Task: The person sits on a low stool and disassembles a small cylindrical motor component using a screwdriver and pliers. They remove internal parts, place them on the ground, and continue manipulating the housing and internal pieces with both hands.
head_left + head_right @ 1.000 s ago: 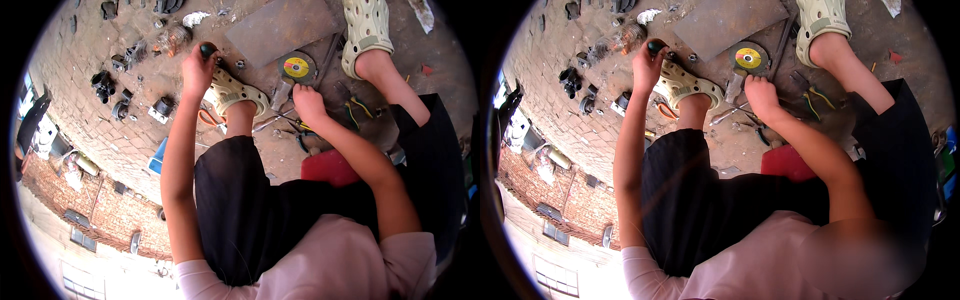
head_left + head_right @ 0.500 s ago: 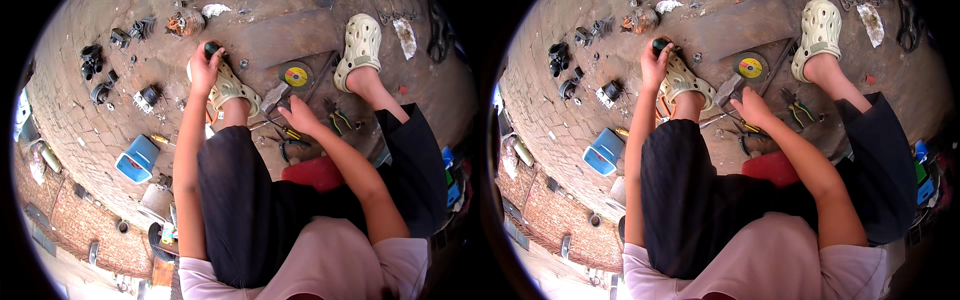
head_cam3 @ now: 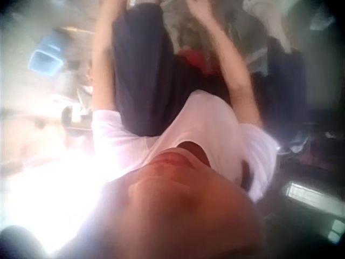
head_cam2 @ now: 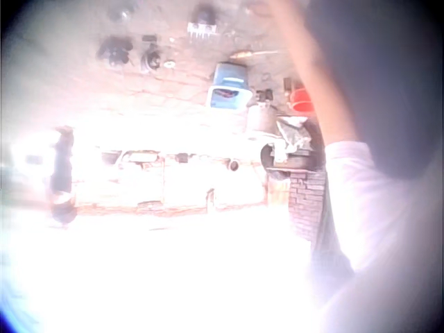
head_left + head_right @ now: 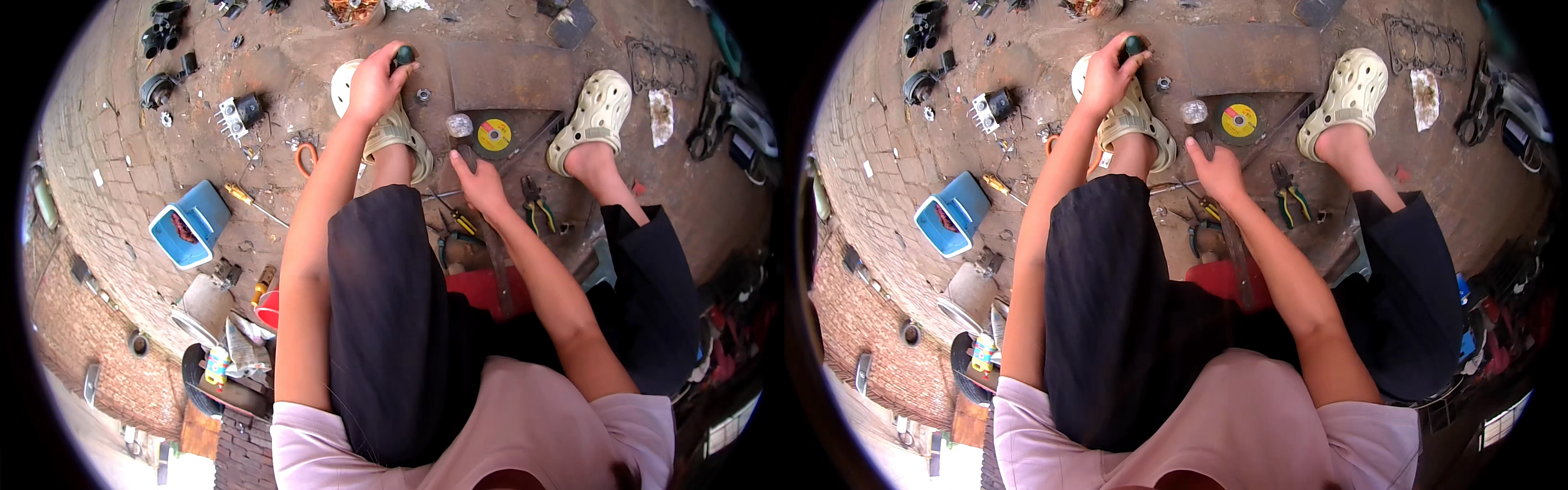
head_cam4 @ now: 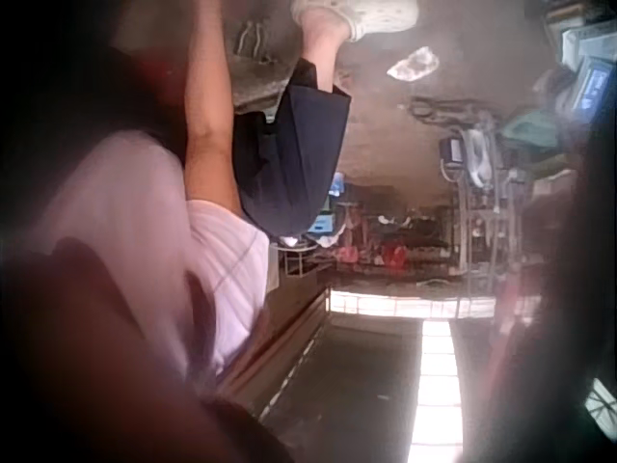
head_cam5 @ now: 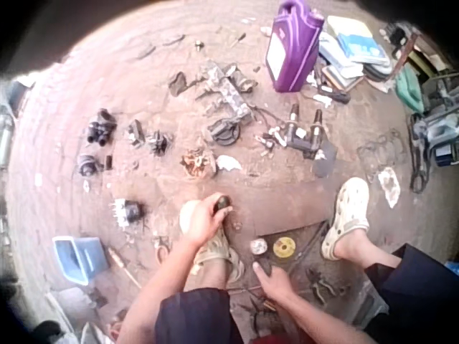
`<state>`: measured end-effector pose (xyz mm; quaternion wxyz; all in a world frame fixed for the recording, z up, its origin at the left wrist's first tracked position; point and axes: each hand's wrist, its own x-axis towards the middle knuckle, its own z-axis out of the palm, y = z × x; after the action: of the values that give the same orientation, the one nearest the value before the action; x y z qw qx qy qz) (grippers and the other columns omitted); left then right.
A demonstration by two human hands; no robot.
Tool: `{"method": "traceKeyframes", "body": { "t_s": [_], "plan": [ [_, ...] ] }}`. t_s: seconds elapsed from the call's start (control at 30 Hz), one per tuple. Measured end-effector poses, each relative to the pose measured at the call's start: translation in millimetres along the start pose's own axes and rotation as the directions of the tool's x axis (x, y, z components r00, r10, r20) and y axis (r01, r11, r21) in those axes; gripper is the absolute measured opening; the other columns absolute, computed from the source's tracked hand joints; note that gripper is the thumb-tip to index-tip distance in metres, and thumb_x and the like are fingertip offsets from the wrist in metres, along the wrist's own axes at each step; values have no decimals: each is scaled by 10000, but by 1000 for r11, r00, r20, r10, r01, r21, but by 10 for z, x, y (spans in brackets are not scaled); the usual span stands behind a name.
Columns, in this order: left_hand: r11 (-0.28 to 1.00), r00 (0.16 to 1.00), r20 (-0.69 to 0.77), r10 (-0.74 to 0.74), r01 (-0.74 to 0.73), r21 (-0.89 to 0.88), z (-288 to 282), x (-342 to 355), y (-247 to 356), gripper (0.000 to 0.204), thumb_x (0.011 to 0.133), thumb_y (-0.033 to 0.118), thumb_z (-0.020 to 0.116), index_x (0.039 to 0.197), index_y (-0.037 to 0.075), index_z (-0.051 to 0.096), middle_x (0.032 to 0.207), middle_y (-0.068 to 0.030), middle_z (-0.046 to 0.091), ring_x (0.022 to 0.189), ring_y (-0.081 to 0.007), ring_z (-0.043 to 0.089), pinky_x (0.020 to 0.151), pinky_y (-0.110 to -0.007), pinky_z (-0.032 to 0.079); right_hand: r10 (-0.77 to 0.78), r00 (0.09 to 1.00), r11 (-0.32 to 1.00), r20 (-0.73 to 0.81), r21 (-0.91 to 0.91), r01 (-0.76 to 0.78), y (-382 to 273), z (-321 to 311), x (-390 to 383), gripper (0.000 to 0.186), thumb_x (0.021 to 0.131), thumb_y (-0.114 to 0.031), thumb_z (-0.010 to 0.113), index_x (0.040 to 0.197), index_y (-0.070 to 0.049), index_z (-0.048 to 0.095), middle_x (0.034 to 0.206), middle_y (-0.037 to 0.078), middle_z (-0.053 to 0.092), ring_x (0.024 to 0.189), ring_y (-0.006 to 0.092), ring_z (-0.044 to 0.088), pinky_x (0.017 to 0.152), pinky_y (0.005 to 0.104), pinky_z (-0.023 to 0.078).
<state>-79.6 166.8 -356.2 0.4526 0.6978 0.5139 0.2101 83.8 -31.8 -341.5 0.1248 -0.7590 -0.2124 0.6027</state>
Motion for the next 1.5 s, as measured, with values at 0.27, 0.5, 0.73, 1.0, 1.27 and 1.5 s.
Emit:
{"method": "traceKeyframes", "body": {
  "t_s": [0.27, 0.5, 0.73, 1.0, 1.27, 1.5],
  "plan": [
    [990, 994, -55, 92, -85, 114, 67, -52, -7, 215, 808, 208, 688, 988, 114, 619, 823, -146, 629, 820, -365, 609, 708, -441, 479, -400, 893, 832, 206, 491, 259, -1418, -458, -718, 550, 1011, -543, 300, 787, -56, 423, 509, -22, 351, 359, 52, 270, 327, 216, 223],
    [993, 993, -22, 116, -115, 41, 47, -80, -68, 215, 795, 165, 682, 992, 111, 616, 808, -142, 619, 813, -365, 608, 710, -439, 480, -285, 954, 897, 95, 377, 231, -1634, -322, -453, 576, 985, -572, 380, 744, -55, 461, 504, -30, 344, 375, 70, 302, 358, 242, 241],
    [973, 980, 1, 198, -196, 123, -22, -70, -76, 218, 797, 150, 690, 987, 79, 612, 844, -142, 619, 810, -366, 587, 714, -415, 471, -242, 967, 887, 75, 422, 189, -1475, -305, -479, 564, 993, -566, 347, 729, -77, 444, 490, -37, 327, 355, 69, 270, 342, 239, 199],
    [966, 974, 29, 225, -227, 127, 26, -127, -88, 232, 777, 120, 686, 999, 95, 624, 811, -130, 598, 803, -349, 576, 714, -414, 465, -609, 792, 676, -35, 500, 542, -1777, -312, -775, 468, 1007, -423, 447, 722, -52, 459, 514, -17, 405, 398, 63, 377, 373, 228, 272],
    [955, 970, 41, 240, -243, 168, -25, -171, -57, 220, 754, 167, 714, 945, 100, 627, 762, -121, 583, 769, -341, 584, 674, -445, 473, -402, 914, 820, 43, 462, 339, -1666, -343, -608, 513, 1012, -461, 393, 683, -70, 442, 465, -7, 392, 335, 76, 354, 323, 242, 260],
    [951, 973, 60, 223, -230, 208, -32, -190, 1, 215, 748, 169, 714, 943, 110, 646, 738, -94, 585, 816, -308, 582, 728, -414, 454, -556, 816, 771, -156, 270, 577, -1588, -156, -571, 506, 1000, -496, 410, 718, -76, 439, 500, -18, 403, 357, 72, 353, 338, 233, 257]
  ]
}}
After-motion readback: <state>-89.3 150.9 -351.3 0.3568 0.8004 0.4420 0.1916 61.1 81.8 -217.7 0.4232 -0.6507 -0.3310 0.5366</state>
